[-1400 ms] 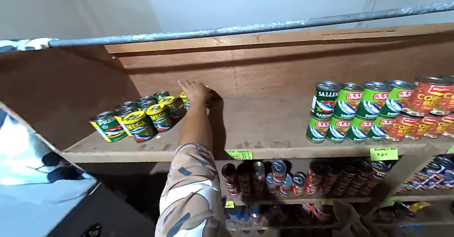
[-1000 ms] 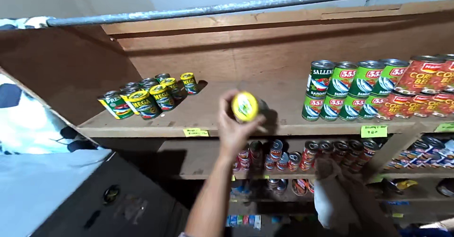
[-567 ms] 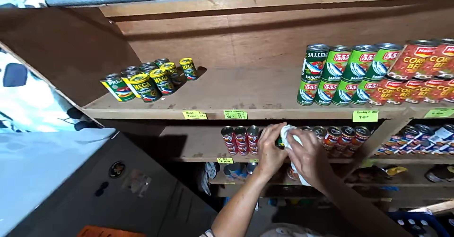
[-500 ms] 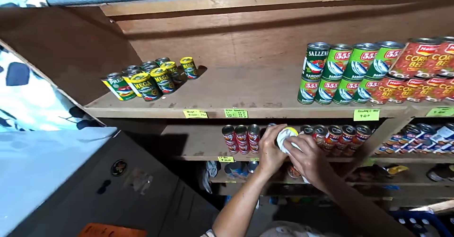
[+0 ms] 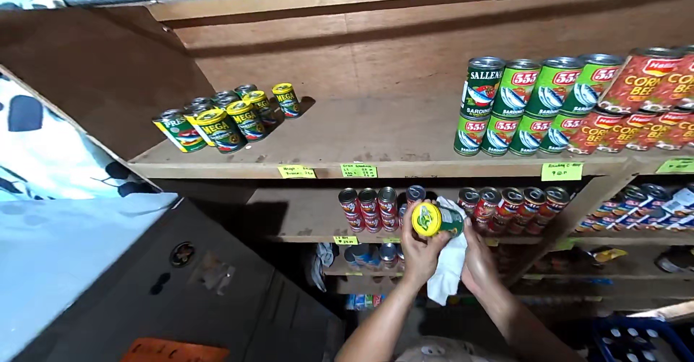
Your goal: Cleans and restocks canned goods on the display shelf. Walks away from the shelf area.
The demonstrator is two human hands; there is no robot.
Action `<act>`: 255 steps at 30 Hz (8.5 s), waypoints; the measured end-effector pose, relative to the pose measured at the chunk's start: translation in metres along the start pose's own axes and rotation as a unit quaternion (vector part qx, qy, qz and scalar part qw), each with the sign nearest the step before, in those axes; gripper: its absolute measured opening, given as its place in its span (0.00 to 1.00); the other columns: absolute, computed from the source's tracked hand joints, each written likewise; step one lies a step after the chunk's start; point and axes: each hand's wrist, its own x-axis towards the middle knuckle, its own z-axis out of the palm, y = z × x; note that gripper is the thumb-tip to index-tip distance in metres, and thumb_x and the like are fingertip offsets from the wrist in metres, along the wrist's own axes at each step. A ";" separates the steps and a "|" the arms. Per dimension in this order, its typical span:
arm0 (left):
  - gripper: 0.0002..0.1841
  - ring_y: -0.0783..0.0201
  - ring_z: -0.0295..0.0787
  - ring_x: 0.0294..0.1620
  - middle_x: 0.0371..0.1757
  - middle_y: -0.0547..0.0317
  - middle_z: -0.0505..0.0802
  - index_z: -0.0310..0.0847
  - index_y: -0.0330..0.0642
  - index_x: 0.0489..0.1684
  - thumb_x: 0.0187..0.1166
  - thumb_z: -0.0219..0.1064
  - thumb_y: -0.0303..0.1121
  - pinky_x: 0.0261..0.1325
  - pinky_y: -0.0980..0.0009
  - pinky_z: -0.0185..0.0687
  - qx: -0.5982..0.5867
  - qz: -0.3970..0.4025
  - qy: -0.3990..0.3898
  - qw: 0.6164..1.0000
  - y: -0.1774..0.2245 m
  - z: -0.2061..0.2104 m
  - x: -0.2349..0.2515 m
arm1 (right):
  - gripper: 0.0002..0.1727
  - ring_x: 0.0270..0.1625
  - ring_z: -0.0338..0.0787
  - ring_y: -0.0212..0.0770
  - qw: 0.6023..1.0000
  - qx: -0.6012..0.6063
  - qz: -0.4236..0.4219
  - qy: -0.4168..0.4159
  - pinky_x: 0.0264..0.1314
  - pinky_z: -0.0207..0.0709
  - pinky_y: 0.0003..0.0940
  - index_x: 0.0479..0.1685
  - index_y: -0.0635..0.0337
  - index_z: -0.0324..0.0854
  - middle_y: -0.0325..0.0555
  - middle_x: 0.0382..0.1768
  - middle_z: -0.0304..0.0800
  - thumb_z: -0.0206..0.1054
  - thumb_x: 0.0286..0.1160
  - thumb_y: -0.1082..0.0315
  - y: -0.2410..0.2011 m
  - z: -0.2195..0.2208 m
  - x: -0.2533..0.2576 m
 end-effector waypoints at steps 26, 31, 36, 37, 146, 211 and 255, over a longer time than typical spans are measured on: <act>0.44 0.52 0.90 0.60 0.60 0.45 0.91 0.72 0.40 0.78 0.57 0.89 0.39 0.66 0.47 0.85 0.395 -0.079 -0.237 0.884 0.027 0.011 0.204 | 0.14 0.49 0.90 0.16 0.890 -0.235 -0.189 -0.343 0.58 0.84 0.16 0.50 0.66 0.89 0.35 0.44 0.96 0.73 0.71 0.66 0.010 -0.073 -0.005; 0.35 0.56 0.93 0.57 0.57 0.47 0.93 0.79 0.38 0.71 0.61 0.87 0.32 0.66 0.52 0.87 0.367 -0.089 -0.248 0.892 0.027 0.012 0.204 | 0.14 0.47 0.90 0.16 0.888 -0.243 -0.182 -0.346 0.57 0.84 0.16 0.49 0.65 0.89 0.34 0.43 0.95 0.73 0.71 0.64 0.012 -0.071 -0.003; 0.34 0.58 0.94 0.55 0.56 0.48 0.94 0.80 0.37 0.70 0.61 0.86 0.30 0.65 0.55 0.88 0.357 -0.096 -0.250 0.895 0.028 0.012 0.204 | 0.14 0.46 0.89 0.15 0.885 -0.255 -0.178 -0.346 0.55 0.84 0.15 0.48 0.64 0.89 0.34 0.42 0.95 0.74 0.70 0.64 0.014 -0.066 -0.001; 0.33 0.59 0.94 0.55 0.56 0.48 0.94 0.80 0.37 0.70 0.61 0.86 0.30 0.65 0.56 0.88 0.356 -0.098 -0.249 0.895 0.027 0.012 0.203 | 0.14 0.46 0.89 0.15 0.883 -0.261 -0.180 -0.345 0.55 0.83 0.16 0.48 0.65 0.89 0.34 0.42 0.95 0.74 0.70 0.63 0.015 -0.065 -0.001; 0.32 0.65 0.91 0.53 0.58 0.46 0.91 0.75 0.30 0.72 0.66 0.80 0.25 0.59 0.68 0.89 0.172 -0.026 -0.205 0.963 0.064 0.058 0.248 | 0.13 0.49 0.94 0.24 0.905 -0.136 -0.217 -0.339 0.57 0.88 0.24 0.56 0.55 0.89 0.31 0.47 0.97 0.69 0.79 0.61 -0.024 -0.060 0.001; 0.37 0.34 0.63 0.84 0.82 0.28 0.70 0.66 0.32 0.81 0.72 0.75 0.36 0.83 0.43 0.62 0.458 0.090 0.422 0.777 0.123 -0.177 0.294 | 0.12 0.45 0.90 0.14 0.895 -0.290 -0.162 -0.298 0.56 0.85 0.20 0.49 0.68 0.85 0.27 0.39 0.94 0.66 0.69 0.74 -0.032 -0.047 -0.006; 0.21 0.66 0.94 0.43 0.43 0.58 0.94 0.69 0.35 0.61 0.74 0.71 0.30 0.51 0.66 0.92 -0.092 -0.142 0.156 0.973 0.098 -0.094 0.038 | 0.20 0.65 0.89 0.33 0.777 -0.275 -0.440 -0.357 0.71 0.80 0.28 0.55 0.72 0.88 0.55 0.60 0.91 0.59 0.86 0.62 -0.053 0.102 0.042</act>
